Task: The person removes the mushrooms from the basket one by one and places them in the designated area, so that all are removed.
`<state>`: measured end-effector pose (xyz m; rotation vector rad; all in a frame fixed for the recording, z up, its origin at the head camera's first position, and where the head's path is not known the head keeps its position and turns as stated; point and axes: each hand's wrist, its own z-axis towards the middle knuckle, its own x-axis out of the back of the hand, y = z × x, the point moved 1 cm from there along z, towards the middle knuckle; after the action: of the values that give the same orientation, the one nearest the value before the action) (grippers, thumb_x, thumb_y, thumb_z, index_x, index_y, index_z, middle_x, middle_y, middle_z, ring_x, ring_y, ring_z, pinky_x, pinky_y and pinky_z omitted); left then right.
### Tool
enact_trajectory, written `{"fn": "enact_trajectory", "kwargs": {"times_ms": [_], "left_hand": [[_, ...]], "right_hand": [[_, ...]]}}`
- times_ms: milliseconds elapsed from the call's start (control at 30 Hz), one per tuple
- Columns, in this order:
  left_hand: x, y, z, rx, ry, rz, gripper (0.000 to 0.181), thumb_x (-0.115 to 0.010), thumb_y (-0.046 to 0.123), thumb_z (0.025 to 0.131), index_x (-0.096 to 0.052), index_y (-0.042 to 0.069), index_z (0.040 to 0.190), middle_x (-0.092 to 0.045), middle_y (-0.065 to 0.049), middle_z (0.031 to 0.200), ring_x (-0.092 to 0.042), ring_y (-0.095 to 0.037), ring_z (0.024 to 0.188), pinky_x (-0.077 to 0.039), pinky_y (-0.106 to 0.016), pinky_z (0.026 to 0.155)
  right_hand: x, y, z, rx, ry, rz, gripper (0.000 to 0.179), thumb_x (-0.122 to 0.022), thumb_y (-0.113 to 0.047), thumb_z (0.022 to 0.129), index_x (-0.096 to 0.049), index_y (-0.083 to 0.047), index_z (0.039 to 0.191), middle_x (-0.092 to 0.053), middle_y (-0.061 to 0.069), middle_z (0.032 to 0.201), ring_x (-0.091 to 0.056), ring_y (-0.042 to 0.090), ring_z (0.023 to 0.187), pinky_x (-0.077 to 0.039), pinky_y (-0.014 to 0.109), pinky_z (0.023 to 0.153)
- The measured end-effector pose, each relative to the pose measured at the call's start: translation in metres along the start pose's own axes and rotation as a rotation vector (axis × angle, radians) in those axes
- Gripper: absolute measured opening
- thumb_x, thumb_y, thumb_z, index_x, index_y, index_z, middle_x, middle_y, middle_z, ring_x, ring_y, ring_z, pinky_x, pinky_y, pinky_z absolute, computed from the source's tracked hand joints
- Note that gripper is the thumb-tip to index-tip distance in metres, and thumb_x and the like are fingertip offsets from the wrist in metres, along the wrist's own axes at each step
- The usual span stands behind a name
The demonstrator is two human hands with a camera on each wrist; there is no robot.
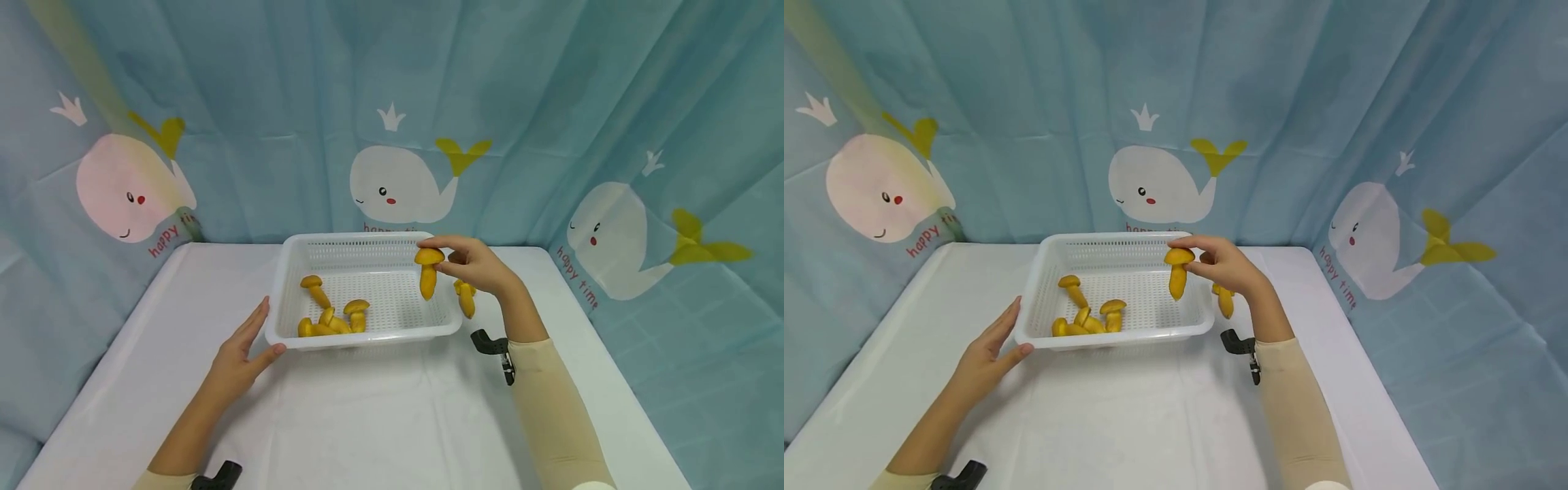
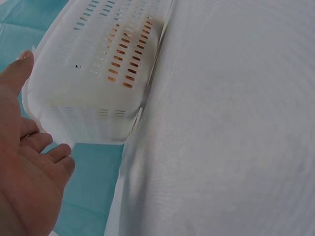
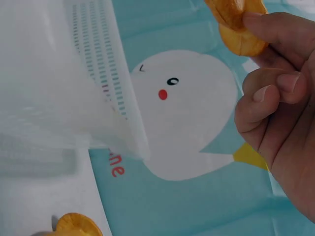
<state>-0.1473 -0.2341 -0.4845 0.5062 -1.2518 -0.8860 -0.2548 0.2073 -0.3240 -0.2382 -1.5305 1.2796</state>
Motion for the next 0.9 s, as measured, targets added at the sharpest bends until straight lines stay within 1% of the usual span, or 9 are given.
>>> {"fn": "enact_trajectory", "kwargs": {"times_ms": [100,200,333,400,500,567,700,833,900], "left_hand": [[0.0,0.0,0.001,0.002,-0.004,-0.002,0.094,-0.08,0.024,0.091,-0.021,0.031,0.164,-0.021,-0.001,0.171,-0.024,-0.041,0.154,-0.034,-0.075,0.108],[-0.001,0.0,0.003,0.003,0.0,0.001,0.094,-0.08,0.025,0.09,-0.021,0.031,0.164,-0.022,-0.001,0.17,-0.024,-0.041,0.154,-0.034,-0.075,0.108],[-0.004,0.001,0.005,-0.005,-0.001,-0.002,0.094,-0.081,0.025,0.09,-0.022,0.029,0.164,-0.023,-0.004,0.17,-0.025,-0.041,0.154,-0.035,-0.075,0.107],[-0.005,0.002,0.006,-0.011,0.0,-0.006,0.094,-0.081,0.023,0.09,-0.023,0.028,0.164,-0.023,-0.005,0.17,-0.025,-0.041,0.154,-0.036,-0.074,0.107],[-0.006,0.001,0.006,-0.01,0.002,-0.01,0.095,-0.081,0.022,0.089,-0.024,0.028,0.164,-0.023,-0.003,0.17,-0.025,-0.039,0.155,-0.036,-0.073,0.108],[-0.007,0.001,0.006,-0.009,0.0,-0.013,0.095,-0.082,0.022,0.089,-0.024,0.029,0.164,-0.023,-0.003,0.17,-0.025,-0.038,0.155,-0.036,-0.072,0.108],[-0.005,0.001,0.004,0.001,-0.006,0.004,0.095,-0.081,0.023,0.09,-0.022,0.03,0.164,-0.023,-0.002,0.17,-0.025,-0.039,0.154,-0.037,-0.071,0.107],[-0.001,0.0,0.002,0.01,0.004,0.014,0.095,-0.081,0.023,0.09,-0.022,0.03,0.164,-0.022,0.001,0.17,-0.025,-0.038,0.155,-0.038,-0.07,0.106],[-0.001,0.0,0.001,0.004,0.005,0.008,0.094,-0.081,0.023,0.09,-0.022,0.03,0.164,-0.022,0.001,0.17,-0.025,-0.036,0.155,-0.038,-0.069,0.107]], "right_hand": [[0.002,0.005,-0.009,0.014,0.025,-0.001,0.042,-0.064,-0.005,0.1,-0.062,-0.01,0.142,-0.061,0.009,0.141,-0.056,0.023,0.068,-0.046,0.024,0.06],[0.003,0.008,-0.018,0.034,0.055,-0.009,0.042,-0.064,-0.003,0.1,-0.062,-0.008,0.141,-0.061,0.01,0.141,-0.057,0.023,0.067,-0.046,0.023,0.059],[0.005,0.016,-0.03,0.069,0.074,-0.001,0.041,-0.063,0.001,0.099,-0.061,-0.003,0.14,-0.059,0.013,0.141,-0.056,0.021,0.065,-0.043,0.02,0.056],[0.005,0.026,-0.035,0.093,0.076,0.003,0.042,-0.062,0.004,0.098,-0.061,0.0,0.139,-0.058,0.015,0.143,-0.057,0.019,0.069,-0.046,0.019,0.059],[0.004,0.044,-0.043,0.129,0.086,0.007,0.044,-0.062,0.009,0.096,-0.06,0.002,0.139,-0.059,0.017,0.143,-0.06,0.018,0.081,-0.048,0.019,0.063],[0.003,0.054,-0.048,0.147,0.096,0.011,0.045,-0.062,0.011,0.095,-0.06,0.002,0.139,-0.06,0.018,0.141,-0.06,0.017,0.087,-0.049,0.02,0.064],[0.003,0.065,-0.056,0.153,0.1,0.025,0.044,-0.061,0.009,0.096,-0.061,0.0,0.14,-0.061,0.019,0.14,-0.058,0.017,0.09,-0.047,0.022,0.061],[0.009,0.068,-0.057,0.131,0.117,0.025,0.042,-0.062,0.002,0.099,-0.061,-0.005,0.141,-0.06,0.018,0.142,-0.06,0.021,0.09,-0.05,0.022,0.065],[0.013,0.069,-0.061,0.106,0.141,0.022,0.042,-0.062,0.001,0.1,-0.062,-0.007,0.14,-0.059,0.019,0.142,-0.061,0.022,0.084,-0.051,0.022,0.065]]}}
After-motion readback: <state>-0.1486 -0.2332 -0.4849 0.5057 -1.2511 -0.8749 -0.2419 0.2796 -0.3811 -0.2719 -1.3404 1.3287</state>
